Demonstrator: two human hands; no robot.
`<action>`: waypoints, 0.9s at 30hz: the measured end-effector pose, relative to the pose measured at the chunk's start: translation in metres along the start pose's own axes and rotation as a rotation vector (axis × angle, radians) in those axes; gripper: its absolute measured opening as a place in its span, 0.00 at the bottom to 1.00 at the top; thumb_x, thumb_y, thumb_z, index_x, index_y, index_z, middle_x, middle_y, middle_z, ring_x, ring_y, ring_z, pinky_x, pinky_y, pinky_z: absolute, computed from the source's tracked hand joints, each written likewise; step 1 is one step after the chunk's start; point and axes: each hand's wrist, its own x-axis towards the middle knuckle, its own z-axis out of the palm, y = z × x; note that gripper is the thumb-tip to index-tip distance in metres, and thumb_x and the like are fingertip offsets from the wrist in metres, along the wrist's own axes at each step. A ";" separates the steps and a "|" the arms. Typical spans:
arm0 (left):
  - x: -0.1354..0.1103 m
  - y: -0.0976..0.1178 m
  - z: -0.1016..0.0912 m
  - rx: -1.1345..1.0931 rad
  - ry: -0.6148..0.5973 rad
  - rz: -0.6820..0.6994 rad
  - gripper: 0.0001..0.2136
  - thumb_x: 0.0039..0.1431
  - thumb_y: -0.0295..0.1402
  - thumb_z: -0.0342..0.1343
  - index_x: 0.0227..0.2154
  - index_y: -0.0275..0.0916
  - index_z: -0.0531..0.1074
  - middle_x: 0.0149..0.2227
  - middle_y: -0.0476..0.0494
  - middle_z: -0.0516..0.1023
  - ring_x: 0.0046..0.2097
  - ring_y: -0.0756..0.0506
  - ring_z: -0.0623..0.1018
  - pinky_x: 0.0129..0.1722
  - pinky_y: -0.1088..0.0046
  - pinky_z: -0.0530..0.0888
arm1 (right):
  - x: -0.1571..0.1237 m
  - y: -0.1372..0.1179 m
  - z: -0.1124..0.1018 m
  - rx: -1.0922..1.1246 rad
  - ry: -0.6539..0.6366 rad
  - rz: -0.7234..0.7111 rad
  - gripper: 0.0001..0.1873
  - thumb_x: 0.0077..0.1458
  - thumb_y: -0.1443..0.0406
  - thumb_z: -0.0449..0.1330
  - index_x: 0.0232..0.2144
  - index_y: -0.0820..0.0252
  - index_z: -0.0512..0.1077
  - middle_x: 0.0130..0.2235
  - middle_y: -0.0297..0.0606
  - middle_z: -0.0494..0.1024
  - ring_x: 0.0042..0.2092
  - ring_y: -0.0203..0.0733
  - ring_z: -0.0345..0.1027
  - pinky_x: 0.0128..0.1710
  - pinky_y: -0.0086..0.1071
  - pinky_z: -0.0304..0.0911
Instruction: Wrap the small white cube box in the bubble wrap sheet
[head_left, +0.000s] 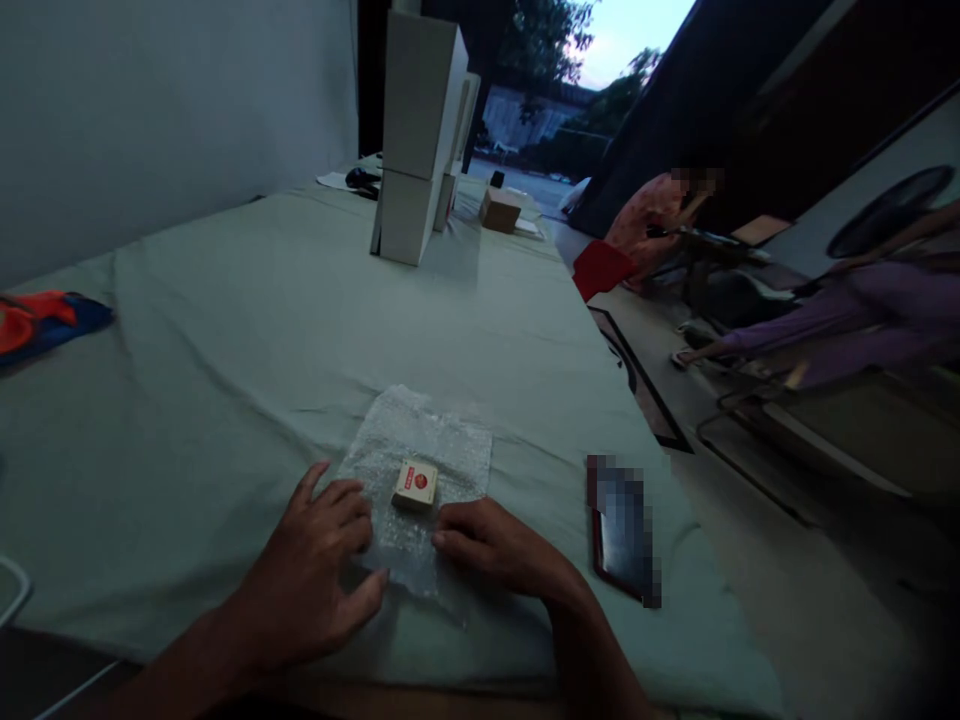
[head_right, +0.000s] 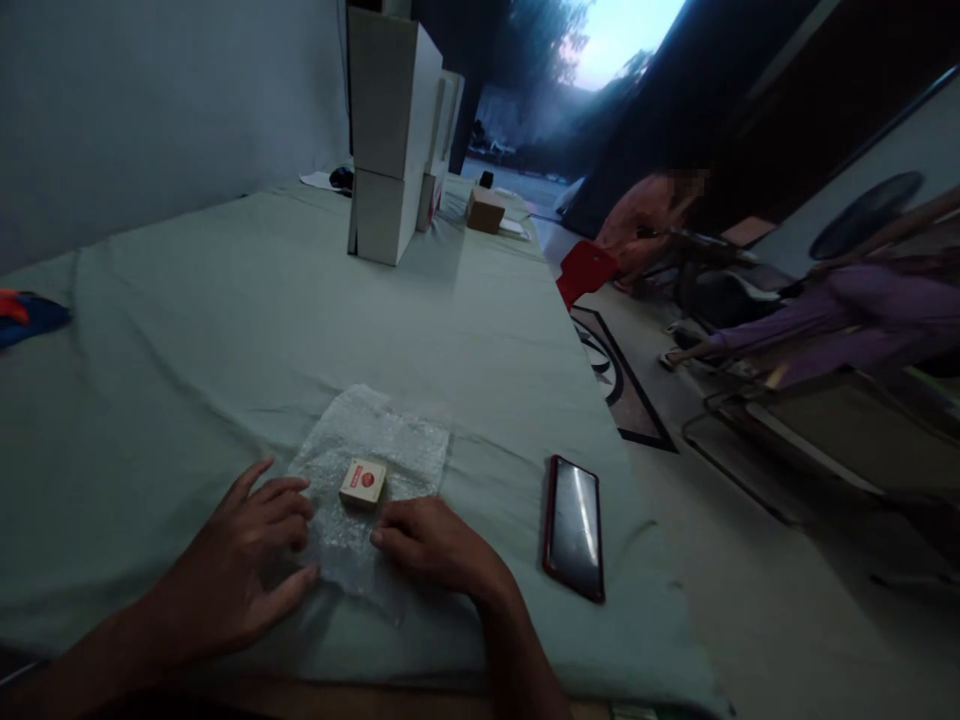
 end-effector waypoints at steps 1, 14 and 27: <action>-0.002 -0.001 -0.001 0.016 -0.062 -0.015 0.07 0.53 0.36 0.57 0.23 0.41 0.70 0.30 0.48 0.76 0.44 0.40 0.75 0.63 0.47 0.49 | -0.001 0.002 0.003 -0.011 0.041 0.007 0.11 0.58 0.65 0.54 0.24 0.61 0.67 0.23 0.28 0.64 0.26 0.31 0.56 0.26 0.25 0.48; 0.015 -0.004 0.014 0.148 -0.296 -0.059 0.02 0.54 0.29 0.58 0.32 0.40 0.71 0.39 0.44 0.74 0.42 0.40 0.72 0.43 0.60 0.68 | -0.005 0.002 0.020 -0.040 0.503 0.072 0.15 0.54 0.68 0.58 0.45 0.58 0.66 0.39 0.36 0.74 0.33 0.36 0.67 0.36 0.31 0.61; 0.010 0.006 0.032 0.077 -0.139 -0.044 0.13 0.49 0.37 0.63 0.38 0.42 0.72 0.49 0.40 0.70 0.50 0.36 0.70 0.49 0.54 0.68 | 0.024 0.013 0.033 -0.200 0.549 -0.059 0.28 0.51 0.70 0.61 0.55 0.57 0.63 0.52 0.45 0.72 0.53 0.49 0.66 0.53 0.45 0.62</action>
